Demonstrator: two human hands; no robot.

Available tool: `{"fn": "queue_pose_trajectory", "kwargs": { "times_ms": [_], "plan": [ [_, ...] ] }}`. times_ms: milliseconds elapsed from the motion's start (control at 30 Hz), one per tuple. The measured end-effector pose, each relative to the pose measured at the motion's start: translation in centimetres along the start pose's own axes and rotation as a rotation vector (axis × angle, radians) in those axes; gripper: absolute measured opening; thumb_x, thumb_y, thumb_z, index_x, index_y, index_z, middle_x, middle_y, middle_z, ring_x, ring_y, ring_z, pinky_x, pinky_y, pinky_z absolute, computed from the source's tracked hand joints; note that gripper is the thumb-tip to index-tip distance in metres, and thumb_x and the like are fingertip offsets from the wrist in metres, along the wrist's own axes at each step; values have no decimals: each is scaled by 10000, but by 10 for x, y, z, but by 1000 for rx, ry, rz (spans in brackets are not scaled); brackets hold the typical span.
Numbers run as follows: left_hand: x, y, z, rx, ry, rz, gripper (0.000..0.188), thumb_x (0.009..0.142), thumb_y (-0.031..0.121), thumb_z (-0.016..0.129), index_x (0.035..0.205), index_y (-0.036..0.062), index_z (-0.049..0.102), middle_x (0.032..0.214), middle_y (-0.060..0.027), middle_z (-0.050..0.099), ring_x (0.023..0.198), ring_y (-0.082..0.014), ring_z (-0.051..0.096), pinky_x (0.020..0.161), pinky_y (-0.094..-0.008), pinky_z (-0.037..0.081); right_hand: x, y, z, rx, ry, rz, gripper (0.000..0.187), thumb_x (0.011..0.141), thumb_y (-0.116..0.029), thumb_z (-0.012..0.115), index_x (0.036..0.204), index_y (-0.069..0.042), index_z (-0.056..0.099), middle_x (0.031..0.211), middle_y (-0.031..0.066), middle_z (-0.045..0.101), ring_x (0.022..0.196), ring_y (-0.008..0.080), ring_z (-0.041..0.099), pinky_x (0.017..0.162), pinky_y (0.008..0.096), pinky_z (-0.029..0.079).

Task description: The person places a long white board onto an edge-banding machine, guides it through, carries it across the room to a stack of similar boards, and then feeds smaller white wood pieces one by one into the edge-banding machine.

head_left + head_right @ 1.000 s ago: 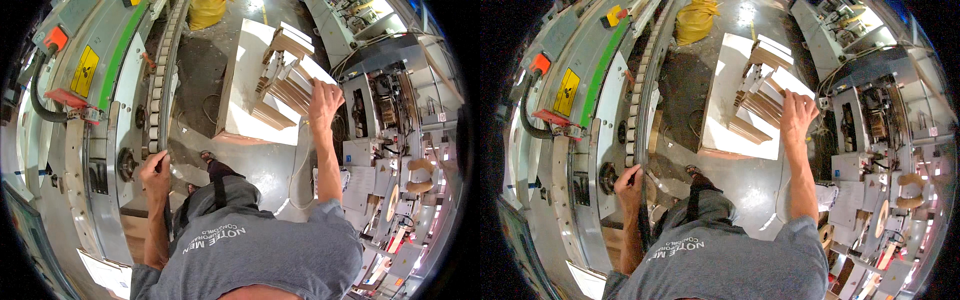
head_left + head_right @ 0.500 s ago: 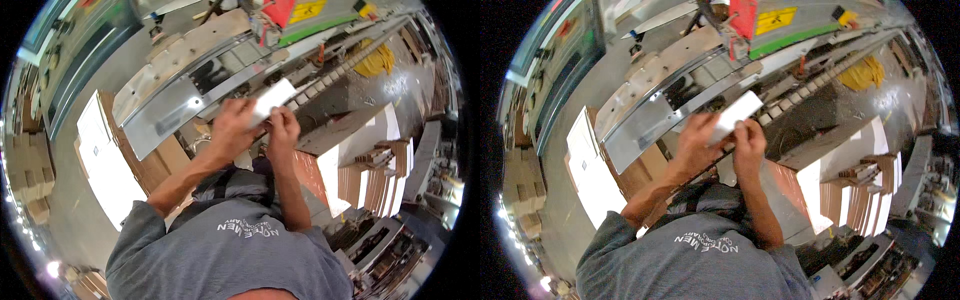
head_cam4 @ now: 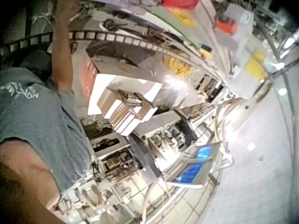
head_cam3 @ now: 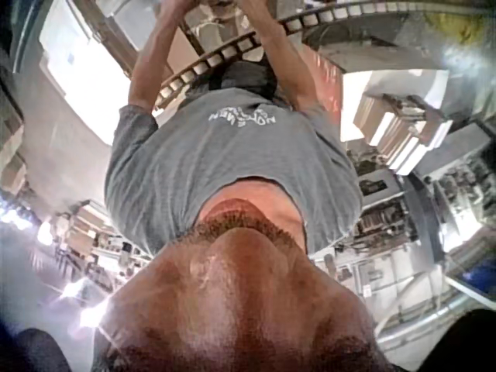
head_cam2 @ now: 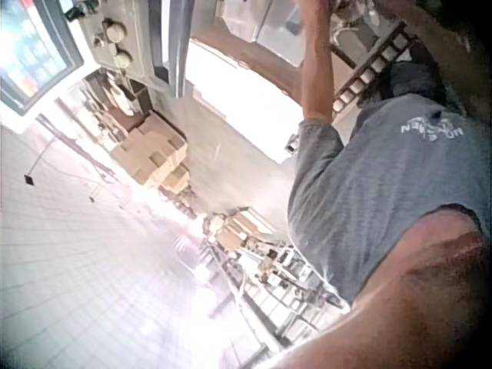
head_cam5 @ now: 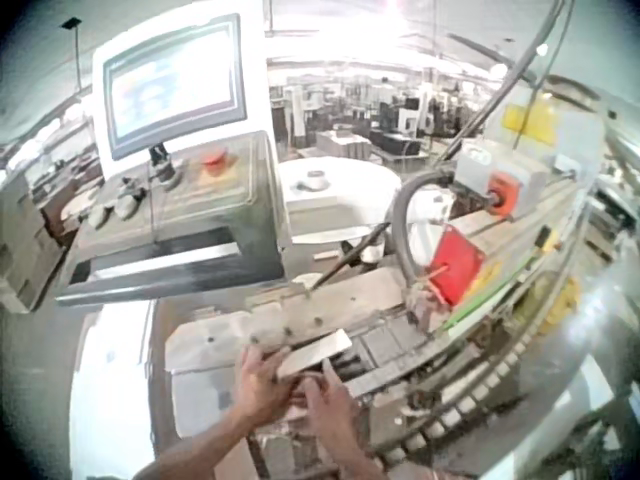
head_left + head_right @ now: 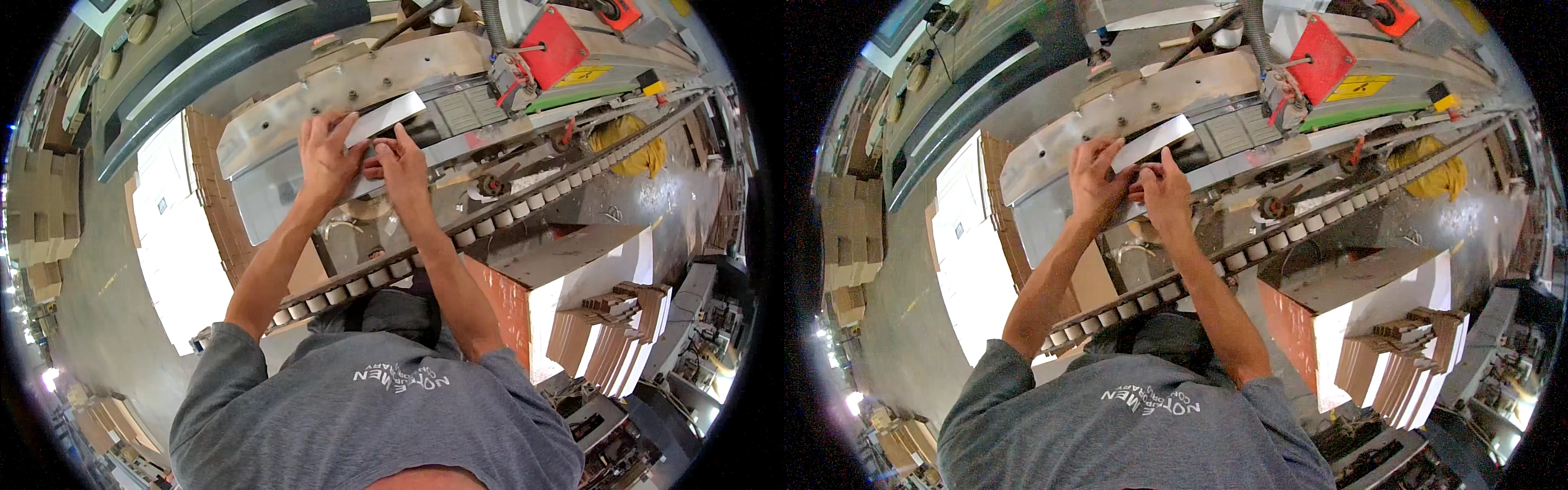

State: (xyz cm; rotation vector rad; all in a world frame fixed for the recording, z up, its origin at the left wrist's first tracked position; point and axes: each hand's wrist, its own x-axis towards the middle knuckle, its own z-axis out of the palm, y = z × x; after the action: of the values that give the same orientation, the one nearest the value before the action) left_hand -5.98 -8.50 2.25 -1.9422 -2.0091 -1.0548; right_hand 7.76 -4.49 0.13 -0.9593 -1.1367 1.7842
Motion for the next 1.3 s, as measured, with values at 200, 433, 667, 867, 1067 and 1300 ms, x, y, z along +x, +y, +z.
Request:
{"fn": "queue_pose_trajectory", "kwargs": {
  "times_ms": [200,433,667,867,1067,1300],
  "plan": [
    [-32,-22,-6,57,20,-253,351,708,227,820,1013,75,733,955,-99,661,928,-315,597,838,-427,478,8,-2,3,-127,-34,22,531,977,-102,489,1421,121,304,970,108,604,649,125,629,475,257,518],
    [-13,-23,11,-9,15,-228,190,764,197,782,885,57,739,846,-109,668,803,-319,620,732,-410,505,12,-12,1,-180,-40,51,294,983,-126,478,1140,121,511,759,63,601,553,102,578,442,243,469],
    [9,0,42,-42,33,-177,137,776,189,760,829,67,728,776,-94,645,761,-305,622,700,-413,490,38,-2,-30,-309,104,-170,144,949,-107,518,953,25,574,634,32,565,479,77,500,418,232,395],
    [37,37,76,-69,-50,-280,121,794,201,734,823,85,719,793,-102,638,755,-311,637,688,-426,499,61,-13,-69,-164,158,-170,109,945,-88,531,928,15,560,648,-6,535,503,55,471,434,217,383],
    [71,61,126,-44,-80,-195,129,783,190,732,839,74,716,794,-114,639,735,-322,635,653,-409,506,84,-30,-113,-290,189,-264,159,940,-90,537,1019,48,532,739,45,566,582,103,510,514,254,425],
    [113,101,166,-178,-134,-178,216,827,247,686,741,54,642,817,-145,625,773,-373,619,692,-466,488,-16,-97,-117,-640,219,-502,388,926,-52,569,1310,6,552,847,50,587,706,82,533,616,245,453]
  ]
}}
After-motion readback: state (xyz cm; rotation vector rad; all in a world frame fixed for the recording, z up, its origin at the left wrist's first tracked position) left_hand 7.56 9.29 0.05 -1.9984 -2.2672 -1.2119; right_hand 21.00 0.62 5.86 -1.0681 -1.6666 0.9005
